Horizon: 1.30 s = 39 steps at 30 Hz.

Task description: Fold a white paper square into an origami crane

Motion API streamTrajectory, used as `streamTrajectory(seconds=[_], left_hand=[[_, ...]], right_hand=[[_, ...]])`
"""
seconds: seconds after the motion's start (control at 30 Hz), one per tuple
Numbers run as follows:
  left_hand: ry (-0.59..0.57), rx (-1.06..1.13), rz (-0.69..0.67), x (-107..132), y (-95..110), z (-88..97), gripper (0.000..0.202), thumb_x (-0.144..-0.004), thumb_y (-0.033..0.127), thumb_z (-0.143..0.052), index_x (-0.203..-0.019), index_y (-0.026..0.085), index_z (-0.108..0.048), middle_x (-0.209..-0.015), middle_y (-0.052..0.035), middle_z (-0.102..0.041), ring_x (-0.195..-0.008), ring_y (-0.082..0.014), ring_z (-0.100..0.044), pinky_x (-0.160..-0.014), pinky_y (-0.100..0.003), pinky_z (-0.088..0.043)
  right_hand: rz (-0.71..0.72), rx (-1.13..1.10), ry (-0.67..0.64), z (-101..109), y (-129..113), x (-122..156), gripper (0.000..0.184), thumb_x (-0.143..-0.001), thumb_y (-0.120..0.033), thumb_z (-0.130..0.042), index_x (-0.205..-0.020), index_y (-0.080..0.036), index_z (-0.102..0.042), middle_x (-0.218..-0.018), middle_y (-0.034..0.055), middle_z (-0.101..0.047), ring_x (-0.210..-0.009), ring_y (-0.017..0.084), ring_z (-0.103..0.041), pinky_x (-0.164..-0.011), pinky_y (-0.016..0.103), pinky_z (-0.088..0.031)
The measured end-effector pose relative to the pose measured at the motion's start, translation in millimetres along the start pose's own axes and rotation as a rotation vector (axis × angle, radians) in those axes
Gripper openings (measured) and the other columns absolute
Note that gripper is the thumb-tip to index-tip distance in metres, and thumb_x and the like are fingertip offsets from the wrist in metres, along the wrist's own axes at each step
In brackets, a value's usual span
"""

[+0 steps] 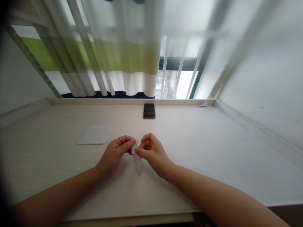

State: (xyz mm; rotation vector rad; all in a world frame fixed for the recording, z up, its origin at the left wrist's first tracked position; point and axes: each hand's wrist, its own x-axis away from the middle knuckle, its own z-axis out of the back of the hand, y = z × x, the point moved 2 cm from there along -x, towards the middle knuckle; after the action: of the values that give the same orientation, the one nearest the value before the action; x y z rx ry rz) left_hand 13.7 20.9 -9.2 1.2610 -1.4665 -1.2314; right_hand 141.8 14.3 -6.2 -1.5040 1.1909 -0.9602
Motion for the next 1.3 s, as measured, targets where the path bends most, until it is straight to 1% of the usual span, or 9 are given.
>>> streamTrajectory(seconds=[0.1, 0.3, 0.5, 0.77, 0.9, 1.0, 1.07, 1.17, 1.3], left_hand=[[-0.041, 0.012, 0.021, 0.2, -0.2, -0.1, 0.018, -0.070, 0.030, -0.061, -0.064, 0.013, -0.057, -0.056, 0.0028, -0.053, -0.052, -0.0067, -0.045, -0.054, -0.020, -0.038], [-0.093, -0.016, 0.063, -1.0, -1.3, 0.3, 0.018, -0.059, 0.025, -0.069, -0.066, 0.013, -0.058, -0.058, 0.0027, -0.054, -0.054, -0.0076, -0.047, -0.054, -0.021, -0.037], [-0.076, -0.063, 0.062, -3.4, -2.4, -0.7, 0.017, -0.064, 0.027, -0.063, -0.059, 0.013, -0.057, -0.054, 0.0034, -0.052, -0.052, -0.0069, -0.043, -0.053, -0.021, -0.035], [-0.074, -0.040, 0.068, -3.5, -2.3, -0.4, 0.024, -0.068, 0.034, -0.061, -0.058, 0.013, -0.053, -0.053, 0.0036, -0.049, -0.051, -0.0070, -0.043, -0.054, -0.021, -0.036], [-0.122, 0.027, 0.089, -2.7, -2.4, -0.4, 0.026, -0.071, 0.038, -0.058, -0.065, 0.013, -0.056, -0.060, 0.0014, -0.054, -0.055, -0.0083, -0.047, -0.058, -0.023, -0.038], [-0.154, 0.050, 0.094, -1.5, -2.1, -0.3, 0.022, -0.066, 0.031, -0.065, -0.077, 0.014, -0.060, -0.070, -0.0007, -0.060, -0.063, -0.0104, -0.052, -0.062, -0.024, -0.039], [-0.145, 0.052, 0.093, -1.2, -2.1, -0.1, 0.024, -0.063, 0.027, -0.067, -0.082, 0.014, -0.061, -0.074, -0.0017, -0.062, -0.066, -0.0114, -0.054, -0.063, -0.024, -0.039], [-0.106, 0.063, 0.063, -1.7, -1.4, 0.4, 0.023, -0.064, 0.026, -0.067, -0.082, 0.013, -0.061, -0.075, -0.0029, -0.062, -0.065, -0.0108, -0.052, -0.063, -0.024, -0.039], [-0.025, 0.090, 0.006, -2.9, 0.9, 1.8, 0.020, -0.063, 0.025, -0.067, -0.078, 0.013, -0.061, -0.072, -0.0009, -0.060, -0.063, -0.0095, -0.050, -0.063, -0.023, -0.039]], right_hand=[[-0.006, -0.010, -0.009, 0.7, 1.0, -0.1, 0.029, -0.060, -0.011, -0.067, -0.074, -0.018, -0.043, -0.056, -0.0078, -0.052, -0.053, 0.006, -0.047, -0.052, 0.020, -0.036], [-0.001, -0.017, -0.007, 1.2, 0.6, 0.3, 0.029, -0.060, -0.014, -0.068, -0.074, -0.018, -0.043, -0.058, -0.0078, -0.051, -0.054, 0.006, -0.049, -0.053, 0.020, -0.036], [-0.008, 0.013, -0.019, 1.8, 2.2, -1.8, 0.029, -0.060, -0.013, -0.068, -0.074, -0.018, -0.043, -0.058, -0.0077, -0.052, -0.055, 0.006, -0.049, -0.053, 0.020, -0.036], [-0.008, 0.015, -0.007, 1.1, 1.7, -1.0, 0.029, -0.059, -0.011, -0.068, -0.074, -0.018, -0.044, -0.056, -0.0078, -0.052, -0.053, 0.006, -0.047, -0.051, 0.019, -0.034], [-0.009, -0.009, 0.001, 2.8, 0.3, -1.3, 0.029, -0.059, -0.012, -0.068, -0.074, -0.018, -0.044, -0.057, -0.0073, -0.053, -0.052, 0.006, -0.048, -0.051, 0.020, -0.035], [0.001, -0.025, 0.013, 5.6, -0.8, -2.3, 0.030, -0.060, -0.015, -0.070, -0.074, -0.018, -0.044, -0.057, -0.0070, -0.053, -0.052, 0.007, -0.048, -0.052, 0.021, -0.037], [0.007, -0.020, 0.030, 7.3, -1.1, -3.3, 0.031, -0.059, -0.016, -0.071, -0.074, -0.018, -0.044, -0.057, -0.0070, -0.052, -0.052, 0.007, -0.048, -0.053, 0.021, -0.037], [-0.007, -0.001, 0.015, 7.2, -1.2, -4.7, 0.029, -0.060, -0.021, -0.071, -0.076, -0.017, -0.047, -0.058, -0.0059, -0.053, -0.053, 0.007, -0.048, -0.054, 0.022, -0.037], [-0.039, 0.097, -0.042, 4.0, -2.5, -4.0, 0.018, -0.067, -0.029, -0.065, -0.071, -0.014, -0.055, -0.061, -0.0023, -0.055, -0.056, 0.008, -0.047, -0.056, 0.023, -0.036]])
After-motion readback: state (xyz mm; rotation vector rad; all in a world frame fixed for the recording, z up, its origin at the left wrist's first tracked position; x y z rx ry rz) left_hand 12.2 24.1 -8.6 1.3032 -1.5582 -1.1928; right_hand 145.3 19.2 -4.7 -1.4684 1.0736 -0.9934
